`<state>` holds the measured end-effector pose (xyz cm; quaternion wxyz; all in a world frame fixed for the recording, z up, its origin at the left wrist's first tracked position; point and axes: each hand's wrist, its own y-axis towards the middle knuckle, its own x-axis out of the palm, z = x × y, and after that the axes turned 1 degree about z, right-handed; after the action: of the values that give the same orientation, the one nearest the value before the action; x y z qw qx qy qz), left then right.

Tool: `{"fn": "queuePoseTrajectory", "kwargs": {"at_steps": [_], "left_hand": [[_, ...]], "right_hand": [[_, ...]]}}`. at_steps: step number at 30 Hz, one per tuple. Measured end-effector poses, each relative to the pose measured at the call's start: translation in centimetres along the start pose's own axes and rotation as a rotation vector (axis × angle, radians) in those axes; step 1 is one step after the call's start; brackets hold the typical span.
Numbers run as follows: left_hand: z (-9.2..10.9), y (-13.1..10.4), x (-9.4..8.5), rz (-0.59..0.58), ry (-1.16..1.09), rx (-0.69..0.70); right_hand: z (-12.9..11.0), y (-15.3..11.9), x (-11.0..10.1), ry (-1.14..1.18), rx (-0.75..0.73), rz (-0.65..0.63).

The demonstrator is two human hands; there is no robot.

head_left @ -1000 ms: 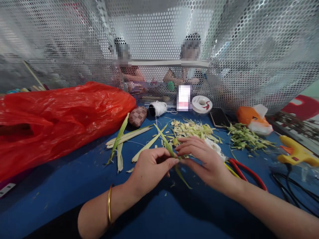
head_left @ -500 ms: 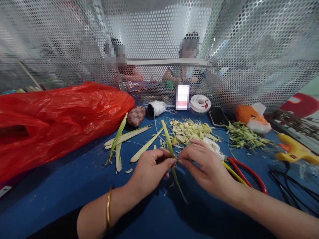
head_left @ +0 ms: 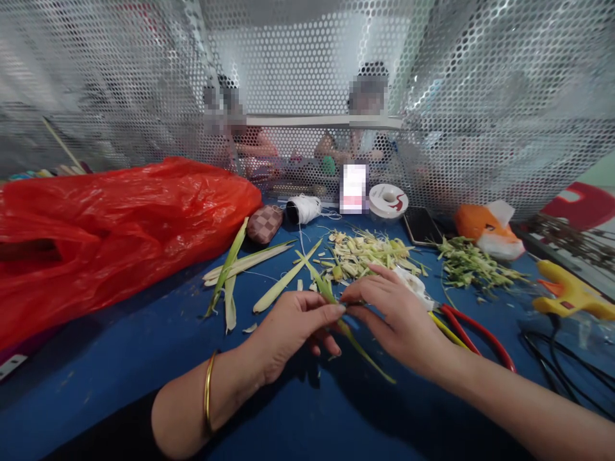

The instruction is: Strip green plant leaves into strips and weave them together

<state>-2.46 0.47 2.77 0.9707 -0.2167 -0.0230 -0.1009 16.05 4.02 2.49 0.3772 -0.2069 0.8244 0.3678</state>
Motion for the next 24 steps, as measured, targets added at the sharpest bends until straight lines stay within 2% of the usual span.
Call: {"fn": "queuePoseTrajectory", "kwargs": {"at_steps": [5, 8, 12, 15, 17, 19, 22, 24], "left_hand": [[-0.1, -0.2, 0.2, -0.066, 0.042, -0.022], [-0.6, -0.4, 1.0, -0.082, 0.114, -0.005], [-1.8, -0.5, 1.9, -0.140, 0.238, -0.015], [-2.1, -0.3, 2.0, -0.117, 0.203, -0.037], [-1.8, -0.1, 1.8, -0.080, 0.134, -0.065], [-1.5, 0.0, 1.5, -0.052, 0.039, -0.071], [-1.3, 0.2, 1.0, -0.020, -0.132, -0.053], [-1.5, 0.2, 0.8, -0.009, -0.233, -0.064]], "right_hand": [[0.0, 0.2, -0.5, 0.045, -0.064, -0.046], [-0.2, 0.3, -0.3, 0.130, 0.037, -0.059], [-1.0, 0.2, 0.3, 0.369, 0.232, -0.091], [-1.7, -0.2, 0.5, 0.426, 0.219, -0.030], [-2.1, -0.6, 0.6, 0.294, 0.059, 0.050], [-2.3, -1.1, 0.7, 0.037, -0.215, 0.113], [-2.3, -1.6, 0.9, -0.330, -0.638, 0.151], [-2.2, -1.8, 1.2, -0.461, -0.792, 0.151]]}}
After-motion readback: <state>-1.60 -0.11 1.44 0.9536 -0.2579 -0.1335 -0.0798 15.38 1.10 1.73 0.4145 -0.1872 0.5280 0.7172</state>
